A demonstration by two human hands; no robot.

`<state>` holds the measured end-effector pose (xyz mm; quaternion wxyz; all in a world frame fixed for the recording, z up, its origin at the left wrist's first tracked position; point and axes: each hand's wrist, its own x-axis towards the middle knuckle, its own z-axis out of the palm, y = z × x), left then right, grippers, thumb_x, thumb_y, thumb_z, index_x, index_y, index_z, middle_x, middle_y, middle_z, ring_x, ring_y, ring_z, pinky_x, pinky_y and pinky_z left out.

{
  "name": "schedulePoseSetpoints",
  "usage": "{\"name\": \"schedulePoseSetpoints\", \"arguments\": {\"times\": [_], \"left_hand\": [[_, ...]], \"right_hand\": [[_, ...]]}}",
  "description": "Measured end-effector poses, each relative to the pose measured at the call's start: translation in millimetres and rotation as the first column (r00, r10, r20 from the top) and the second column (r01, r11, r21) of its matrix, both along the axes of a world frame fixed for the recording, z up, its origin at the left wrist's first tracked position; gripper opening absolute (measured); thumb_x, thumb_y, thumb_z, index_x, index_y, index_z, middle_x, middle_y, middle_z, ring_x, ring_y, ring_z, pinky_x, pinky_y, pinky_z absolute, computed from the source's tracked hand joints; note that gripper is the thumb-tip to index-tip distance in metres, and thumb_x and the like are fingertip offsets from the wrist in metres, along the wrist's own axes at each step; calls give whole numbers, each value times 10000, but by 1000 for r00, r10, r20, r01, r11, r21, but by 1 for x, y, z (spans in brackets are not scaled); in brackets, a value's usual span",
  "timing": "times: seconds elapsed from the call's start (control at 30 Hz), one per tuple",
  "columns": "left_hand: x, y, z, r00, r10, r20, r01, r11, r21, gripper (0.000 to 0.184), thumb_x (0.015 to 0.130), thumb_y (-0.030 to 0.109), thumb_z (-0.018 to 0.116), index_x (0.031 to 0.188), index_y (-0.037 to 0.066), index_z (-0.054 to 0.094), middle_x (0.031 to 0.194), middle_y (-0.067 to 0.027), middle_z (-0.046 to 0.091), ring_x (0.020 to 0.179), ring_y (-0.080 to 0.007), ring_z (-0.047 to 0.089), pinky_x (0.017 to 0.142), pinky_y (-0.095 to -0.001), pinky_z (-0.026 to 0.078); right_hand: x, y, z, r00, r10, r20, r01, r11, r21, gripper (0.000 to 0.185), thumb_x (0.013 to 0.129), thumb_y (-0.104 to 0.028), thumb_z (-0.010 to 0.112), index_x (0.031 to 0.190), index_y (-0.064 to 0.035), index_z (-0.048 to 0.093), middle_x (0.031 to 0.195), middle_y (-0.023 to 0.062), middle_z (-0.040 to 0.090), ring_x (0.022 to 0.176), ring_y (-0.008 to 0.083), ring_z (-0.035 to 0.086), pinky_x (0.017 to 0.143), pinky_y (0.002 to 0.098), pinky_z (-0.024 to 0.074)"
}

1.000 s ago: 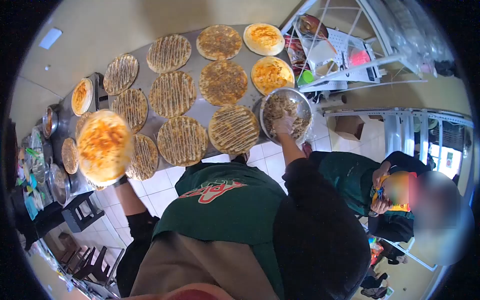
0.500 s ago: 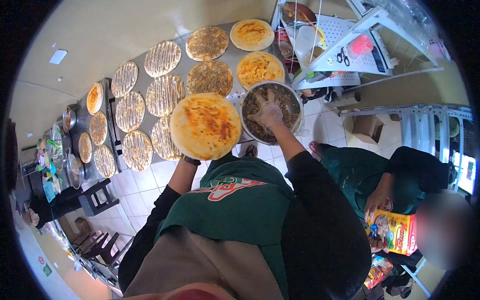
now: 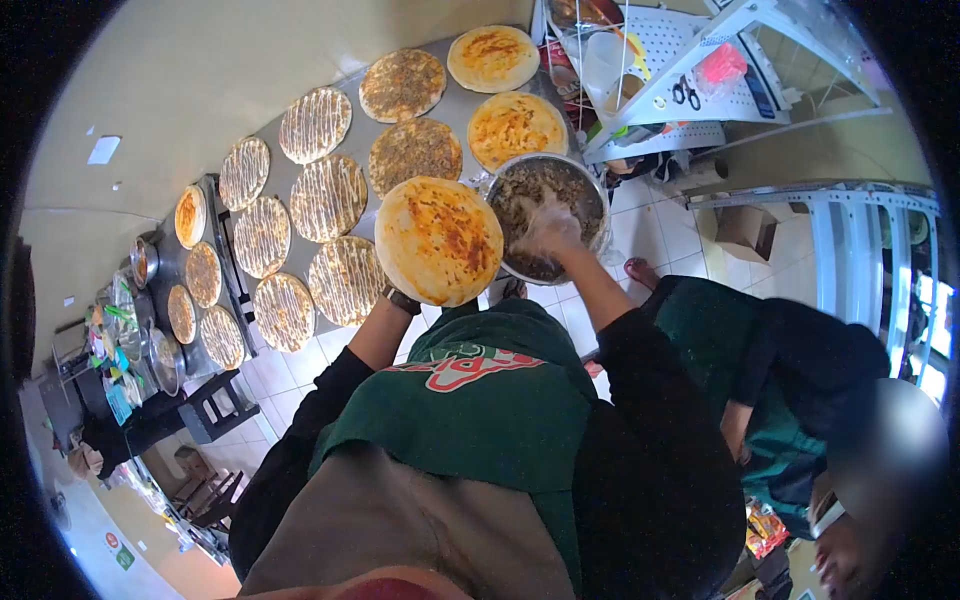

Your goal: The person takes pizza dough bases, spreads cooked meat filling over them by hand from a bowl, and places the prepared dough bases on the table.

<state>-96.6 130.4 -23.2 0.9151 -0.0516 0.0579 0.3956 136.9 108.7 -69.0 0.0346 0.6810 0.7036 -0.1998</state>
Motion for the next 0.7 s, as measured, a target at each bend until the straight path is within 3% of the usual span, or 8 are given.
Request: {"name": "schedulePoseSetpoints", "arguments": {"times": [0.17,0.23,0.37,0.43,0.5,0.57,0.63,0.7], "left_hand": [[7,7,-12,998,-67,-2,67,997,-26,557,950,491,333,1345,118,456,1363,-127,488,1210,-327,493,1001,-540,402],[6,11,-19,996,-89,-10,88,995,-43,556,951,490,333,1346,119,455,1364,-127,487,1211,-326,492,1002,-539,401],[14,14,-31,990,-137,-21,135,988,-70,553,952,488,335,1347,119,454,1367,-127,485,1212,-325,491,1004,-537,400],[20,20,-37,986,-163,-22,161,984,-79,552,953,487,335,1347,119,454,1368,-127,484,1213,-325,490,1005,-536,399],[26,14,-39,982,-187,-17,185,979,-83,551,954,486,336,1348,119,453,1369,-127,483,1213,-324,490,1006,-535,398],[38,17,-45,977,-212,-10,210,973,-92,549,955,485,337,1349,120,452,1370,-126,482,1214,-324,489,1007,-534,398],[59,21,-51,972,-237,-2,235,967,-100,548,956,484,337,1349,120,452,1372,-126,481,1215,-323,488,1009,-533,397],[65,20,-55,966,-260,6,259,960,-105,547,957,483,338,1350,120,451,1373,-126,480,1215,-323,488,1010,-532,396]], "right_hand": [[12,-9,-73,996,36,85,-48,988,146,445,760,-265,625,1171,-94,619,1425,232,325,1222,367,443,996,412,405],[18,-6,-90,992,36,-124,-21,992,125,400,733,-189,618,1125,-115,647,1275,198,523,1226,324,462,1004,413,392],[32,15,-85,986,100,-135,-83,989,126,316,750,-38,597,1061,-43,651,1098,146,614,1022,300,585,900,360,470],[47,22,-72,513,-539,-668,322,843,-432,202,772,-57,635,971,-38,660,876,48,640,818,210,620,756,294,510],[55,25,-22,444,-538,-717,309,842,-441,254,758,-79,654,1009,-39,660,873,22,635,742,126,593,720,283,502],[48,24,26,-37,-697,-716,113,709,-696,224,782,-61,636,1002,-21,655,933,27,648,768,122,606,668,276,512],[41,20,48,-88,-645,-759,83,755,-651,267,799,-63,632,1059,-9,650,996,54,660,793,127,621,662,273,517],[34,19,56,118,-549,-827,128,835,-536,315,798,-84,632,1107,-31,655,1007,55,667,810,144,630,712,291,518]]}}
